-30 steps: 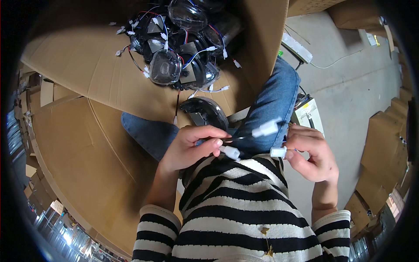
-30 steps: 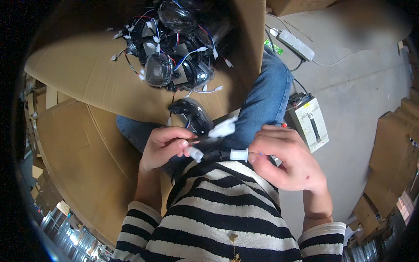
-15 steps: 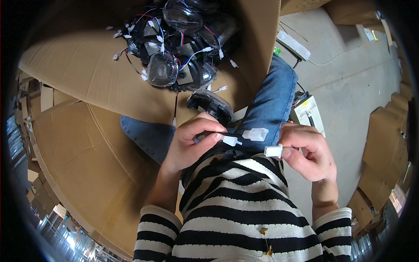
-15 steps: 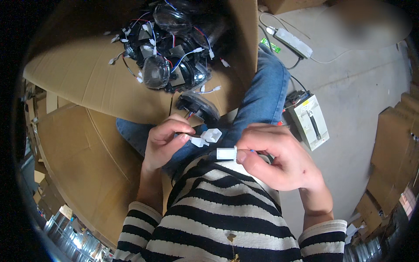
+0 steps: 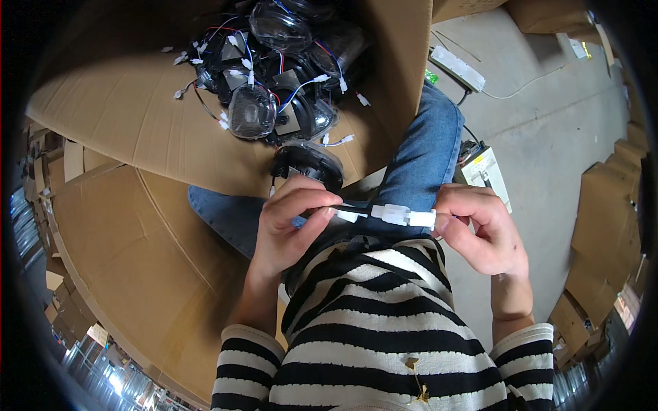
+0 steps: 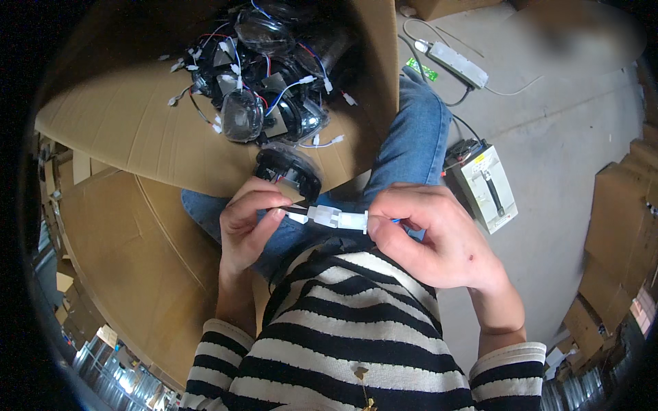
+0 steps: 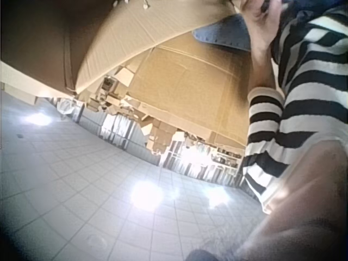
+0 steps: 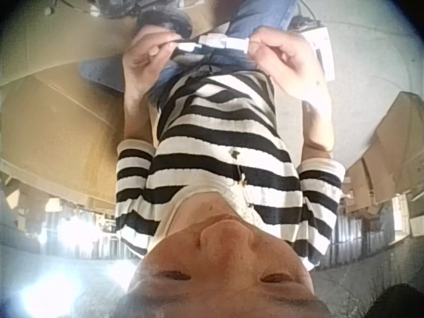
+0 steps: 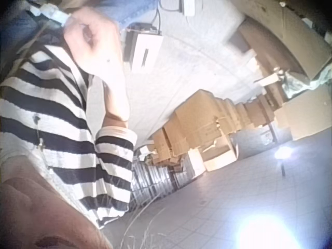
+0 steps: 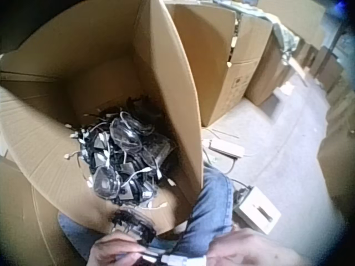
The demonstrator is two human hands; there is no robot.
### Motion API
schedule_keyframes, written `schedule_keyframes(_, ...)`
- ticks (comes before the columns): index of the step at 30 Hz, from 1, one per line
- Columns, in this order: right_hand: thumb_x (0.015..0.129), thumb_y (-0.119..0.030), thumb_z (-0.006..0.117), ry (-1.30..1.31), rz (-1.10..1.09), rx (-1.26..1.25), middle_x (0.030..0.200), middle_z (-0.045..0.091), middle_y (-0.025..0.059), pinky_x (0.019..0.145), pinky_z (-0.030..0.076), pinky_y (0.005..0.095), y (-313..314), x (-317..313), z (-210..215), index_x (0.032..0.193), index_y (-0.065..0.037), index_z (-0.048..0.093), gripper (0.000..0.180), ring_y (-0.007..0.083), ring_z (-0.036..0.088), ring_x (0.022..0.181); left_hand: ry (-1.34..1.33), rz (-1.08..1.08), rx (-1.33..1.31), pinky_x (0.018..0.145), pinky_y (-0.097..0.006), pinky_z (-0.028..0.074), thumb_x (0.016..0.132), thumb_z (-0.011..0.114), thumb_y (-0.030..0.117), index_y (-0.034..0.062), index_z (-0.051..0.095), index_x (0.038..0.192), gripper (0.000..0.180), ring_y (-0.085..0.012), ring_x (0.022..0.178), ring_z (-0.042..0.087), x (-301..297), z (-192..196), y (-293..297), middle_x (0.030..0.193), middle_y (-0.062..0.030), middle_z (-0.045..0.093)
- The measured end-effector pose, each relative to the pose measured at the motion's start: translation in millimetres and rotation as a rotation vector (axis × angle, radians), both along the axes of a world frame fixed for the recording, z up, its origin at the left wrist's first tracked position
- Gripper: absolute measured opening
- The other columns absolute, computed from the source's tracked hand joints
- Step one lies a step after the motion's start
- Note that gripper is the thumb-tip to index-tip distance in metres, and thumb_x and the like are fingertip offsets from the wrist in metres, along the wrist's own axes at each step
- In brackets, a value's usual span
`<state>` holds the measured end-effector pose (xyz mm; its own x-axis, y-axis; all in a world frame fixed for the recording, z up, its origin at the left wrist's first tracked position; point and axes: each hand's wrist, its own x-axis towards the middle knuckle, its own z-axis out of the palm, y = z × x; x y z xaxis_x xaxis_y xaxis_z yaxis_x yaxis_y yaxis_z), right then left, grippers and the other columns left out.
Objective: The person sorts black plastic components with wiring connectors by hand, taking them from a large cardboard box and placing them on their lap or into another cardboard box.
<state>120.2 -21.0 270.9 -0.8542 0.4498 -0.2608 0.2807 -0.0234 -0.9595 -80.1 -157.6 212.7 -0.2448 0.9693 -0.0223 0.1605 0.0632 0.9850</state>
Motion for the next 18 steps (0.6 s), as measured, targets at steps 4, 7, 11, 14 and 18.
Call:
schedule_keyframes(4, 0.07, -0.002, 0.048, -0.024, 0.023, 0.165, 0.059, 0.048, 0.0081, 0.047, 0.034, 0.0276, -1.5, 0.1, -0.4, 0.066, 0.001, 0.051, 0.006, 0.0188, 0.046, 0.051, 0.193, 0.018, 0.036, 0.059, -0.025, 0.041, 0.065, 0.058, -0.003, 0.0024, 0.06, 0.08, 0.017, -0.0177, 0.066, 0.051, 0.0, -2.4, -3.8, 0.077, -0.0072, 0.053)
schedule_keyframes(7, 0.069, -0.001, 0.048, -0.012, 0.023, 0.226, 0.057, 0.045, 0.0082, 0.046, 0.032, 0.0279, -5.2, 1.7, -8.3, 0.064, 0.002, 0.049, 0.006, 0.0191, 0.042, 0.051, 0.38, 0.038, 0.079, 0.058, -0.027, 0.04, 0.062, 0.06, -0.003, 0.0046, 0.06, 0.082, 0.021, -0.0199, 0.065, 0.05, 4.0, -3.3, -6.1, 0.078, -0.0061, 0.052)
schedule_keyframes(11, 0.069, -0.001, 0.048, -0.033, -0.001, 0.276, 0.058, 0.046, 0.0101, 0.048, 0.035, 0.0306, -7.2, 0.6, -8.3, 0.066, 0.002, 0.05, 0.005, 0.0236, 0.044, 0.053, 0.58, 0.029, 0.178, 0.055, -0.028, 0.035, 0.058, 0.061, -0.003, 0.0083, 0.061, 0.082, 0.027, -0.0186, 0.062, 0.047, 10.8, -5.7, -5.3, 0.077, -0.0031, 0.051)
schedule_keyframes(14, 0.068, -0.002, 0.049, -0.014, 0.026, 0.261, 0.058, 0.046, 0.0103, 0.048, 0.034, 0.0301, -4.5, 0.3, -11.4, 0.067, 0.002, 0.05, 0.005, 0.0235, 0.044, 0.053, 0.534, 0.063, 0.182, 0.055, -0.028, 0.036, 0.058, 0.061, -0.004, 0.0075, 0.06, 0.082, 0.027, -0.019, 0.062, 0.047, 12.3, -5.1, -6.7, 0.077, -0.0036, 0.051)
schedule_keyframes(18, 0.069, -0.001, 0.047, 0.022, 0.072, 0.216, 0.058, 0.047, 0.009, 0.048, 0.034, 0.0286, -1.6, 0.1, -11.9, 0.066, 0.002, 0.05, 0.005, 0.0202, 0.045, 0.052, 0.475, 0.149, 0.086, 0.059, -0.026, 0.039, 0.06, 0.06, -0.004, 0.005, 0.061, 0.082, 0.023, -0.019, 0.066, 0.049, 8.0, 10.6, -11.5, 0.079, -0.0067, 0.052)
